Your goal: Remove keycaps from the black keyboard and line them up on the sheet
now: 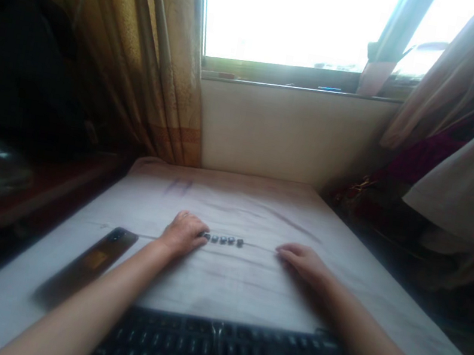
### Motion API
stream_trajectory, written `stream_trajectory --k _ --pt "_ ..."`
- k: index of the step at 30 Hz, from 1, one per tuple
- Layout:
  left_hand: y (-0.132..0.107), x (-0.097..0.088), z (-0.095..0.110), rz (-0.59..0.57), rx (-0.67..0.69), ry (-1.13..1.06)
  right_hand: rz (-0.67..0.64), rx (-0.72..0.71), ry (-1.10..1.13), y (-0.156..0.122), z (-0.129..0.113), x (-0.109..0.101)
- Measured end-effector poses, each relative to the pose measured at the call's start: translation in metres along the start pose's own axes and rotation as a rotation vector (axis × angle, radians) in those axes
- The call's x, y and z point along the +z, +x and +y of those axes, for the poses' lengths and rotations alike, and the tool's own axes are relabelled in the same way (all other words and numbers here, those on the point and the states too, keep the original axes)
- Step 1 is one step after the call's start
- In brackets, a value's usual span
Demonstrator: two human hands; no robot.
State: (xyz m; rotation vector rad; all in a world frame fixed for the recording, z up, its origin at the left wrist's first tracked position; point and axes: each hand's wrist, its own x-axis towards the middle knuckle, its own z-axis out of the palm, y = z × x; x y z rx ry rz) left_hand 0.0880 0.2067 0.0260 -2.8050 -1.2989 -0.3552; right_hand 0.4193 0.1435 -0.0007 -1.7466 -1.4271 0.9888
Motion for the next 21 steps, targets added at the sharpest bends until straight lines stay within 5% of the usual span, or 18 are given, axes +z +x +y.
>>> stream_trajectory --k 21 --pt "0.014 0.003 0.018 0.002 0.021 -0.016 0.014 0.006 0.021 -0.002 -0.003 0.001"
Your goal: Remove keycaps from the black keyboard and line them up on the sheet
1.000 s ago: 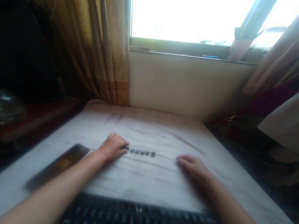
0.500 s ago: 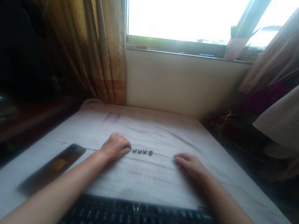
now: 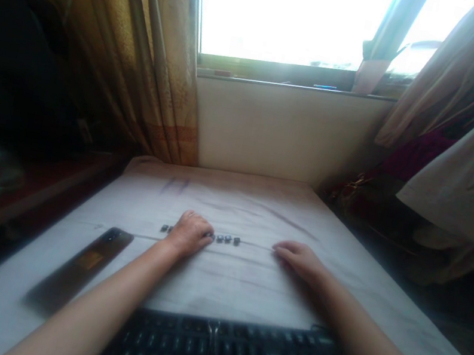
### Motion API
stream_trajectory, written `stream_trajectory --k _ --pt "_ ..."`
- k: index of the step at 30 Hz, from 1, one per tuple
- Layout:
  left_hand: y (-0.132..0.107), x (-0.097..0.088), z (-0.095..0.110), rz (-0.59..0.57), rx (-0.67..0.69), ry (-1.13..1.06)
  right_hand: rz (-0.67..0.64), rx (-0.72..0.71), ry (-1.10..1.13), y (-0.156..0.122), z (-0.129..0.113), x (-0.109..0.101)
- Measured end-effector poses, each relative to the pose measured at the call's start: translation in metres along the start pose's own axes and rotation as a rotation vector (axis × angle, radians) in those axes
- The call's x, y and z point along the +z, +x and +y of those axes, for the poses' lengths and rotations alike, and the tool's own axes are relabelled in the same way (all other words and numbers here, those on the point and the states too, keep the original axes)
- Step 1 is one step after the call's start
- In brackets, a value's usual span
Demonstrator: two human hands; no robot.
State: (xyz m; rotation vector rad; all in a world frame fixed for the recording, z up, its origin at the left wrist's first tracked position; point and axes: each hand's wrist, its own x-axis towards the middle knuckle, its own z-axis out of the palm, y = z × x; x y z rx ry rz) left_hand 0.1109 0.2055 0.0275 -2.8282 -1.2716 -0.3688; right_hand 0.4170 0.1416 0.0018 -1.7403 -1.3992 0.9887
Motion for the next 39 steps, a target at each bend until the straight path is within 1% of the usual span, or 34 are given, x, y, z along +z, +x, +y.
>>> stream_trajectory --k 8,18,26,30,34,37,39 --pt "0.002 0.0 0.0 -0.014 -0.014 0.002 -0.011 0.011 0.032 -0.002 -0.005 0.0" --pt "0.01 0.004 0.017 -0.015 -0.005 -0.025 -0.011 0.042 0.051 -0.005 -0.011 0.001" --pt "0.011 0.005 0.015 -0.001 -0.009 -0.026 -0.005 0.03 0.033 -0.005 -0.01 0.002" --pt "0.012 0.007 0.014 0.006 -0.006 -0.026 -0.001 0.01 -0.015 -0.005 -0.01 0.003" --pt "0.008 0.008 0.013 0.033 -0.002 -0.027 -0.017 -0.022 -0.109 -0.006 -0.012 -0.001" --pt "-0.003 0.004 0.01 0.081 0.017 -0.031 -0.039 -0.074 -0.211 -0.004 -0.018 -0.001" --pt "-0.015 -0.001 0.004 0.127 0.025 -0.03 -0.05 -0.124 -0.291 -0.001 -0.025 0.004"
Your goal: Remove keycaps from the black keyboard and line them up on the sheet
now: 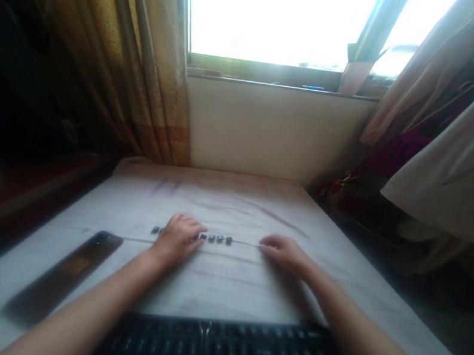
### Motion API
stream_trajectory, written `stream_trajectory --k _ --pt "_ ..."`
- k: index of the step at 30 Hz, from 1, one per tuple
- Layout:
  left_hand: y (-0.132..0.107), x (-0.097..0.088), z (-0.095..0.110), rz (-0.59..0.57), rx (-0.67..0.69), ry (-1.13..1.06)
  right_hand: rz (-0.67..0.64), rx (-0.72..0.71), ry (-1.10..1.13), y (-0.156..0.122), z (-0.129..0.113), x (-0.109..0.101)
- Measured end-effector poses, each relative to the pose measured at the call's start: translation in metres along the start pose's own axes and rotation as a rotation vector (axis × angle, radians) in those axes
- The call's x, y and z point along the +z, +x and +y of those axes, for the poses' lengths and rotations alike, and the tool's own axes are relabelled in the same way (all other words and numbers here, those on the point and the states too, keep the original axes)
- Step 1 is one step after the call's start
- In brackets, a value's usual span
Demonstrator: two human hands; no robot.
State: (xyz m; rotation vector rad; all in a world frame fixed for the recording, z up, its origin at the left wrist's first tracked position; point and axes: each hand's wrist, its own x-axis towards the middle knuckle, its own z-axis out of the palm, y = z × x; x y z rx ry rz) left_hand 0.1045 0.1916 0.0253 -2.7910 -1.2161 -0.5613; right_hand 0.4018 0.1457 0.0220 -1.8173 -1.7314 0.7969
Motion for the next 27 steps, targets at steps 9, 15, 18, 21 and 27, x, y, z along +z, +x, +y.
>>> stream_trajectory --k 9,15,18,21,27 --pt "-0.046 -0.034 -0.037 0.091 -0.05 0.057 -0.018 -0.211 -0.298 0.025 -0.045 0.046" --pt "-0.037 -0.023 -0.019 0.04 0.002 0.047 -0.01 -0.25 -0.408 0.027 -0.048 0.049" --pt "-0.024 -0.012 -0.007 0.027 0.029 0.051 0.007 -0.242 -0.427 0.027 -0.048 0.05" --pt "-0.013 -0.006 0.0 0.024 0.04 0.068 0.02 -0.235 -0.431 0.027 -0.049 0.052" --pt "0.0 -0.001 0.007 -0.002 0.059 0.11 0.033 -0.223 -0.4 0.025 -0.049 0.051"
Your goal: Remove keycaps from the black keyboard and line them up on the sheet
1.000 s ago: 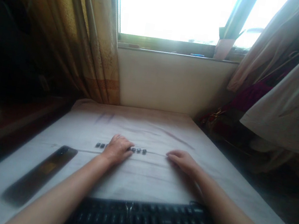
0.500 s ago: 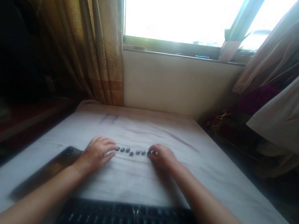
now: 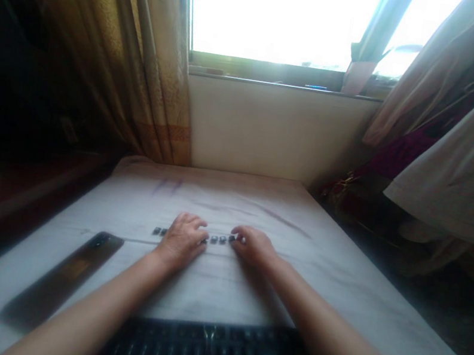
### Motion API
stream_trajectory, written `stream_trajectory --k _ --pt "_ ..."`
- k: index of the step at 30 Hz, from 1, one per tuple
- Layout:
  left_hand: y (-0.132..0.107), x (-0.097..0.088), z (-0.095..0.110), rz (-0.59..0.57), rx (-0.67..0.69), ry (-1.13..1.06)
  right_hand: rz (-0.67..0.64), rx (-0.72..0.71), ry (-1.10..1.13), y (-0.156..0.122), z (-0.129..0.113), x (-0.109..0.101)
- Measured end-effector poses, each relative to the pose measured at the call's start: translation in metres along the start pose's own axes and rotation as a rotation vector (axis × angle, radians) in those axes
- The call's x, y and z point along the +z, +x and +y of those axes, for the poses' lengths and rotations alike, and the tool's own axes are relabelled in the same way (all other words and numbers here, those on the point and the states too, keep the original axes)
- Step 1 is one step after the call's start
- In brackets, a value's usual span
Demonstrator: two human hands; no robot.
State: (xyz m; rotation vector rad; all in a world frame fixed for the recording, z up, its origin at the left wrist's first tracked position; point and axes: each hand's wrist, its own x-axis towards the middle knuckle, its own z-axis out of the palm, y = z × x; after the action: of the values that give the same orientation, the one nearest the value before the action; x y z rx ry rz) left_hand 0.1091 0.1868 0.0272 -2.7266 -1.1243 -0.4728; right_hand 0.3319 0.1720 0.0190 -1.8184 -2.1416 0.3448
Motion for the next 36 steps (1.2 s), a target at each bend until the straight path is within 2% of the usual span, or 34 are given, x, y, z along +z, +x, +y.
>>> stream_trajectory --k 9,18,25,31,36 --pt "0.017 0.003 -0.003 -0.044 0.012 0.028 0.007 0.026 0.041 -0.005 0.007 0.001" --pt "0.023 0.009 -0.013 -0.047 -0.005 0.016 0.006 0.058 0.061 -0.003 0.008 0.003" --pt "0.014 0.007 -0.023 0.002 -0.03 -0.025 -0.005 0.077 0.087 -0.004 0.008 0.002" --pt "0.0 0.002 -0.014 -0.012 0.01 -0.04 -0.008 0.091 0.092 -0.003 0.008 0.003" --pt "0.004 0.002 -0.01 -0.026 0.008 -0.01 -0.009 0.094 0.086 -0.003 0.007 0.002"
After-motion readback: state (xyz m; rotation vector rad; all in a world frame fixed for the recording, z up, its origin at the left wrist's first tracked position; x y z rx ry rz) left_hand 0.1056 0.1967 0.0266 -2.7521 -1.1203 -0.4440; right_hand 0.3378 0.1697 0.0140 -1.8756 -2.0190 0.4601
